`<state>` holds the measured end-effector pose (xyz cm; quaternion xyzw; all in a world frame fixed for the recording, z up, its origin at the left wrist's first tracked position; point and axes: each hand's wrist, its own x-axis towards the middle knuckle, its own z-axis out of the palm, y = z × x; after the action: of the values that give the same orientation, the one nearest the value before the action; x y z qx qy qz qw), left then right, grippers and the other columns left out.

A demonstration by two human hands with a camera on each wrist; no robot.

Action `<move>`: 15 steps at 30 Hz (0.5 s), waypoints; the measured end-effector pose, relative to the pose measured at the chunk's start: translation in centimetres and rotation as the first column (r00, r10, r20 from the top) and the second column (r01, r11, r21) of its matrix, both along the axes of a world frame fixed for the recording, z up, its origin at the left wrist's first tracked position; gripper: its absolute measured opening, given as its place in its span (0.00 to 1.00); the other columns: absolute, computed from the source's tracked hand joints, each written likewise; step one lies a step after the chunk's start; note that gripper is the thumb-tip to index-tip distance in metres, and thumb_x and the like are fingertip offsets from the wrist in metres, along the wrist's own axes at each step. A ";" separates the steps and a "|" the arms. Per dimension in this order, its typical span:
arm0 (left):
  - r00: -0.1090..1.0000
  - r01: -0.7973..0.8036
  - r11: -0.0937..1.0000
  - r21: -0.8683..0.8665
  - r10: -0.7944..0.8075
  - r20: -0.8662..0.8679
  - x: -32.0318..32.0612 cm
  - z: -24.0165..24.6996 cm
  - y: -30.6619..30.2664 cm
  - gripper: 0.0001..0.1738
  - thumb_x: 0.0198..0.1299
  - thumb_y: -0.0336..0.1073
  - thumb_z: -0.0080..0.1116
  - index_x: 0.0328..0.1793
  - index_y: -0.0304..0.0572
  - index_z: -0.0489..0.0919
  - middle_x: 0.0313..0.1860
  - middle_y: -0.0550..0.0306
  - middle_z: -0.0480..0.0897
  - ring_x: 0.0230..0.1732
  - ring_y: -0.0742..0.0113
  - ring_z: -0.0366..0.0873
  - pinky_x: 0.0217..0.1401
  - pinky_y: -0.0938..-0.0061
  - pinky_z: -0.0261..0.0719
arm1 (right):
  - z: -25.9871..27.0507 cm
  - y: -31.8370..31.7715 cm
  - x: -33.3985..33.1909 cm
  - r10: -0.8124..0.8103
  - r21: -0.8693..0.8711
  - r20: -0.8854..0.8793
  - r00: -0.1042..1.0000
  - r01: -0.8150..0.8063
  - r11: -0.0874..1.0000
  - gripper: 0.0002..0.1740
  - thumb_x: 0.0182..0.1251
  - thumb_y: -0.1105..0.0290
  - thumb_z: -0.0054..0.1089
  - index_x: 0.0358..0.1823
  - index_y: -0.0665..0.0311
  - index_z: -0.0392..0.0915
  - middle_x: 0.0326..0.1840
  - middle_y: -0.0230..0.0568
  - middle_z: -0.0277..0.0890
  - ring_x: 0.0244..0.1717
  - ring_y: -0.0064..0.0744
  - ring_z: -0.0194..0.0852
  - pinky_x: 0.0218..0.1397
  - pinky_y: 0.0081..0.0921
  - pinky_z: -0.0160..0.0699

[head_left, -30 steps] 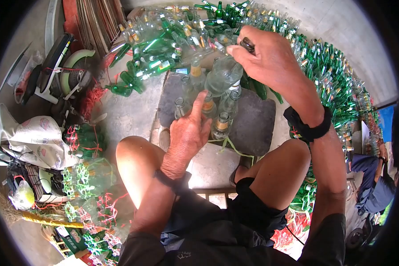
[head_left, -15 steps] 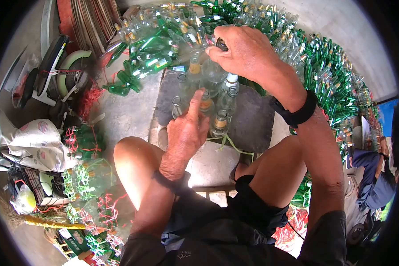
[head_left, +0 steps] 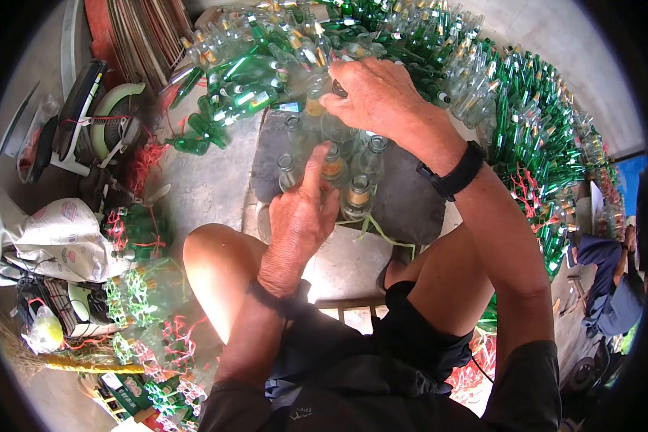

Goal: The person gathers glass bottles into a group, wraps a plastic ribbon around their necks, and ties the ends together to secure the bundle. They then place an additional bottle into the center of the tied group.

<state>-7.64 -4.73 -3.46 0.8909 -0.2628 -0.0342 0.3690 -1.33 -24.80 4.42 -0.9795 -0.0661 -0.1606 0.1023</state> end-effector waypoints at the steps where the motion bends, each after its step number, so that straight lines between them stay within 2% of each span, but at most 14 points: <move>1: 1.000 -0.005 1.000 -0.007 0.005 -0.005 0.0 0.0 0.0 0.43 0.59 0.32 0.65 0.81 0.59 0.60 0.36 0.58 0.87 0.36 0.47 0.87 0.40 0.53 0.85 | -0.2 0.1 0.0 -0.002 0.002 -0.002 1.000 0.002 1.000 0.14 0.61 0.58 0.63 0.34 0.63 0.84 0.34 0.54 0.86 0.43 0.57 0.86 0.50 0.51 0.83; 4: 1.000 -0.012 1.000 -0.016 0.012 -0.014 0.0 0.0 -0.1 0.43 0.59 0.32 0.64 0.80 0.60 0.60 0.36 0.58 0.88 0.36 0.46 0.87 0.40 0.53 0.85 | -0.9 0.1 0.2 -0.022 0.024 -0.008 1.000 0.022 0.999 0.14 0.61 0.57 0.64 0.36 0.62 0.84 0.37 0.53 0.86 0.46 0.55 0.86 0.52 0.51 0.82; 6: 1.000 -0.014 1.000 -0.014 0.014 -0.020 -0.1 0.0 -0.1 0.43 0.59 0.32 0.65 0.80 0.60 0.61 0.36 0.58 0.88 0.36 0.46 0.87 0.41 0.53 0.86 | -1.7 0.0 0.4 0.040 0.001 0.032 0.999 -0.040 0.999 0.19 0.64 0.56 0.65 0.40 0.67 0.83 0.30 0.56 0.84 0.38 0.61 0.85 0.43 0.52 0.83; 10: 0.999 -0.021 0.999 -0.033 0.020 -0.032 -0.1 0.0 0.0 0.42 0.60 0.32 0.64 0.80 0.60 0.61 0.36 0.57 0.88 0.36 0.46 0.88 0.40 0.53 0.85 | -2.4 -0.1 0.6 0.039 -0.013 0.062 0.997 -0.038 0.999 0.19 0.64 0.56 0.64 0.40 0.67 0.83 0.31 0.57 0.84 0.39 0.61 0.85 0.44 0.52 0.83; 12: 0.999 -0.015 0.999 -0.048 0.013 -0.029 0.0 -0.2 0.1 0.42 0.60 0.32 0.64 0.80 0.59 0.62 0.35 0.57 0.88 0.35 0.46 0.88 0.39 0.53 0.85 | -2.3 0.0 0.8 0.027 -0.021 -0.014 1.000 -0.027 0.999 0.18 0.64 0.55 0.64 0.38 0.66 0.83 0.32 0.56 0.84 0.40 0.60 0.86 0.44 0.52 0.83; 14: 0.996 -0.003 0.998 -0.068 0.009 0.088 0.0 -0.7 0.2 0.40 0.61 0.33 0.64 0.80 0.58 0.62 0.35 0.55 0.88 0.34 0.46 0.88 0.37 0.54 0.85 | -2.5 0.3 1.0 0.039 -0.006 0.005 0.999 -0.039 0.999 0.18 0.63 0.55 0.64 0.37 0.66 0.83 0.32 0.56 0.85 0.39 0.59 0.86 0.44 0.51 0.84; 15: 0.999 -0.016 0.998 -0.054 0.019 0.048 -0.1 -0.5 0.1 0.41 0.61 0.31 0.65 0.81 0.56 0.63 0.37 0.54 0.89 0.36 0.46 0.88 0.40 0.57 0.85 | -2.4 0.1 0.9 0.045 0.000 0.026 0.999 -0.045 0.999 0.17 0.63 0.55 0.64 0.35 0.65 0.83 0.31 0.55 0.85 0.39 0.58 0.86 0.44 0.51 0.84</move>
<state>-7.71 -4.61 -4.01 0.8835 -0.2646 -0.0025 0.3865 -0.40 -24.72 2.01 -0.9756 -0.0893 -0.1709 0.1053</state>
